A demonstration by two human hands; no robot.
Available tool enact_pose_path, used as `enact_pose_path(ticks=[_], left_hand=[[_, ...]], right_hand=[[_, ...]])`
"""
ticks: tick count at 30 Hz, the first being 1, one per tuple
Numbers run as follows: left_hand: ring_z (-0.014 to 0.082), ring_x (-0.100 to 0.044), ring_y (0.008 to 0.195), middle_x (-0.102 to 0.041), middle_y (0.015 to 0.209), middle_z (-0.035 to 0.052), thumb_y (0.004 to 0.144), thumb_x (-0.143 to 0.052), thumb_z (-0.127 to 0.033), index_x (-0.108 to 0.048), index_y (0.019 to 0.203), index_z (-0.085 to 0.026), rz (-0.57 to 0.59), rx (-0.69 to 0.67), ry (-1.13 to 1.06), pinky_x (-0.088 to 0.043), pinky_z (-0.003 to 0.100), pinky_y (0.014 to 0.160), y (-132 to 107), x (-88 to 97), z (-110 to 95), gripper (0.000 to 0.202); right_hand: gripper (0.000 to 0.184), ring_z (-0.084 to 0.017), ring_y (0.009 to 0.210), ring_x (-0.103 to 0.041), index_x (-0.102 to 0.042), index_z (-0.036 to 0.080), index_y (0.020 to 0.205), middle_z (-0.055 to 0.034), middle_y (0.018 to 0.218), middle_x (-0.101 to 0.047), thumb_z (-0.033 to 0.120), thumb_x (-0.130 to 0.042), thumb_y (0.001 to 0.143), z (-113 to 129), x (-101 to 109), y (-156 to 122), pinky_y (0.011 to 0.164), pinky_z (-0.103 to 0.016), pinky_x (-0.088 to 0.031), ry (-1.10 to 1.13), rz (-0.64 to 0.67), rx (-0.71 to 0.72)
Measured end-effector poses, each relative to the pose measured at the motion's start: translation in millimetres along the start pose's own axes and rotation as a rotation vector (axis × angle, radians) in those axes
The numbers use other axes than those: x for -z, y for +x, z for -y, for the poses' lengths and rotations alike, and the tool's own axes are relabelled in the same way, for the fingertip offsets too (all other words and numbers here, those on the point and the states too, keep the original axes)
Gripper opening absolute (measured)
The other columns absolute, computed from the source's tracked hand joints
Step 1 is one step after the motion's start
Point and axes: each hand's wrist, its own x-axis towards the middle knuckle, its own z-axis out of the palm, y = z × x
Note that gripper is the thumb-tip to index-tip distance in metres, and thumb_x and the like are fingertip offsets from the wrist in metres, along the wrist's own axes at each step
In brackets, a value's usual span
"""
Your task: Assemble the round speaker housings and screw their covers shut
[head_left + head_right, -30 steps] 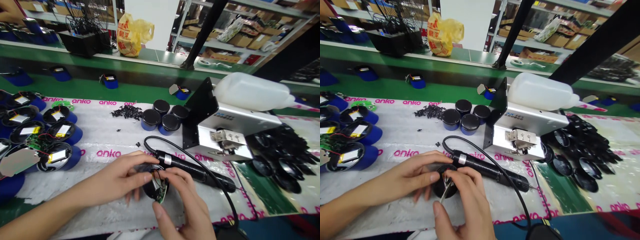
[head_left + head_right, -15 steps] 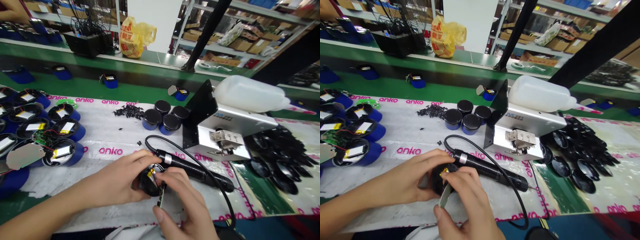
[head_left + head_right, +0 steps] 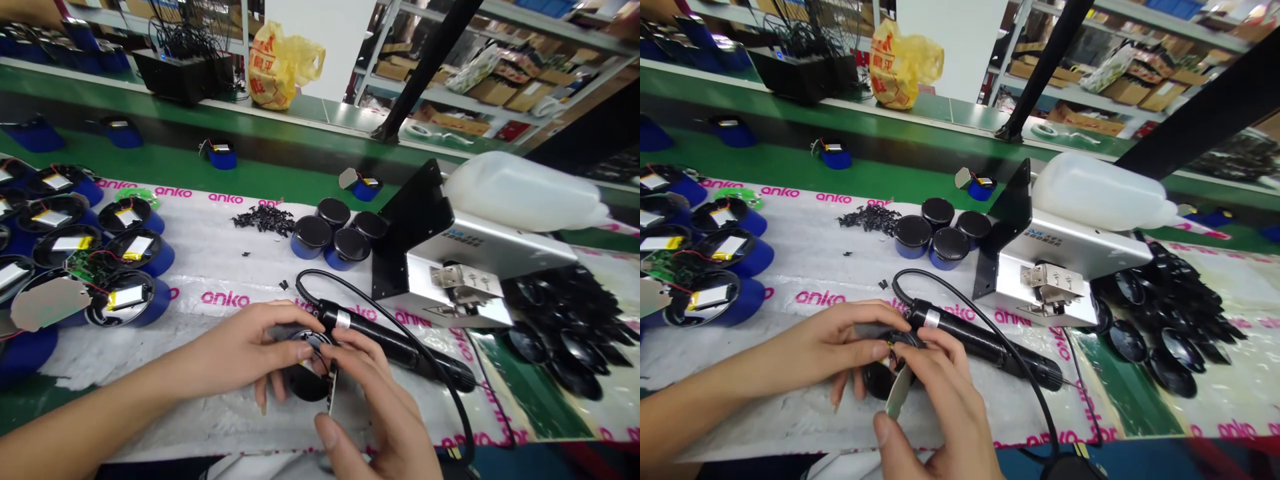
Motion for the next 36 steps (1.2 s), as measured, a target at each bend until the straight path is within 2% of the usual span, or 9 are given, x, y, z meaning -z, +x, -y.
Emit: enact_pose_path(ticks=[7, 10, 13, 16, 20, 24, 28, 32, 36], left_hand=[[0.004, -0.056, 0.043, -0.063, 0.089, -0.0021, 0.091, -0.064, -0.035, -0.067, 0.107, -0.023, -0.061, -0.014, 0.008, -0.045, 0.012, 0.035, 3.1, -8.3, -0.2, 0.02], [0.0034, -0.052, 0.041, -0.06, 0.08, -0.0036, 0.089, -0.064, -0.031, -0.067, 0.103, -0.022, -0.132, 0.004, 0.058, -0.04, 0.01, 0.032, 3.4, -11.3, -4.6, 0.017], [0.0023, -0.046, 0.04, -0.057, 0.073, -0.0055, 0.086, -0.064, -0.024, -0.067, 0.1, -0.021, -0.169, -0.004, 0.101, -0.035, 0.009, 0.032, 3.9, -14.4, -7.4, 0.015], [0.0003, -0.042, 0.039, -0.06, 0.079, -0.005, 0.084, -0.063, -0.022, -0.067, 0.099, -0.021, -0.169, -0.048, 0.086, -0.035, 0.009, 0.033, 4.2, -16.5, -4.9, 0.015], [0.001, -0.05, 0.044, -0.062, 0.098, -0.0019, 0.079, -0.061, -0.013, -0.07, 0.099, -0.022, -0.187, -0.111, 0.083, -0.039, 0.011, 0.034, 3.8, -14.9, 2.4, 0.023], [0.0041, -0.057, 0.045, -0.062, 0.09, -0.0014, 0.082, -0.058, -0.012, -0.069, 0.111, -0.021, -0.027, -0.055, -0.007, -0.048, 0.015, 0.041, 2.4, -3.6, 4.2, 0.033], [0.012, -0.065, 0.058, -0.065, 0.072, -0.0019, 0.081, -0.07, -0.016, -0.064, 0.127, -0.019, 0.187, -0.035, -0.112, -0.057, 0.025, 0.058, 1.4, 11.1, 6.7, 0.046], [0.0164, -0.068, 0.068, -0.069, 0.073, -0.0011, 0.068, -0.086, -0.016, -0.058, 0.138, -0.023, 0.229, 0.0, -0.112, -0.055, 0.028, 0.067, 1.4, 18.7, 11.3, 0.075], [0.015, -0.068, 0.066, -0.069, 0.074, -0.001, 0.074, -0.083, -0.017, -0.059, 0.138, -0.022, 0.245, 0.023, -0.159, -0.056, 0.029, 0.069, 2.1, 18.6, 11.7, 0.068]], right_hand=[[0.047, -0.021, 0.13, -0.048, -0.051, 0.023, 0.13, -0.0058, 0.12, -0.064, 0.017, -0.061, 0.084, 1.5, -0.6, -1.6, 0.106, -0.029, -0.05, -0.091, 0.014, 0.03], [0.043, -0.023, 0.129, -0.048, -0.054, 0.021, 0.128, -0.0091, 0.122, -0.058, 0.017, -0.062, 0.086, 4.2, -0.4, -1.4, 0.107, -0.033, -0.049, -0.14, -0.021, 0.068], [0.038, -0.02, 0.121, -0.053, -0.056, 0.019, 0.126, -0.011, 0.124, -0.052, 0.014, -0.061, 0.088, 7.6, 1.3, 0.5, 0.104, -0.031, -0.051, -0.196, -0.031, 0.079], [0.037, -0.018, 0.118, -0.055, -0.056, 0.017, 0.128, -0.0113, 0.124, -0.052, 0.01, -0.059, 0.092, 9.4, 1.8, 4.1, 0.103, -0.029, -0.051, -0.246, -0.026, 0.088], [0.038, -0.019, 0.121, -0.054, -0.057, 0.013, 0.131, -0.0124, 0.125, -0.057, 0.01, -0.061, 0.093, 6.2, -0.8, 10.3, 0.105, -0.028, -0.051, -0.316, -0.006, 0.198], [0.026, -0.019, 0.117, -0.057, -0.065, 0.015, 0.117, -0.0108, 0.123, -0.064, 0.01, -0.064, 0.092, 1.8, 3.0, 14.8, 0.099, -0.028, -0.055, -0.342, 0.003, 0.249], [0.03, -0.023, 0.119, -0.058, -0.066, 0.019, 0.121, -0.0107, 0.125, -0.065, 0.013, -0.066, 0.091, 2.0, 14.6, 16.8, 0.094, -0.033, -0.06, -0.36, 0.114, 0.237], [0.033, -0.024, 0.119, -0.059, -0.065, 0.021, 0.124, -0.0107, 0.126, -0.066, 0.014, -0.065, 0.092, 1.6, 22.0, 18.1, 0.09, -0.036, -0.062, -0.324, 0.176, 0.222], [0.033, -0.023, 0.119, -0.056, -0.065, 0.019, 0.124, -0.0105, 0.124, -0.066, 0.014, -0.066, 0.091, -0.1, 21.7, 19.3, 0.092, -0.033, -0.062, -0.335, 0.195, 0.259]])
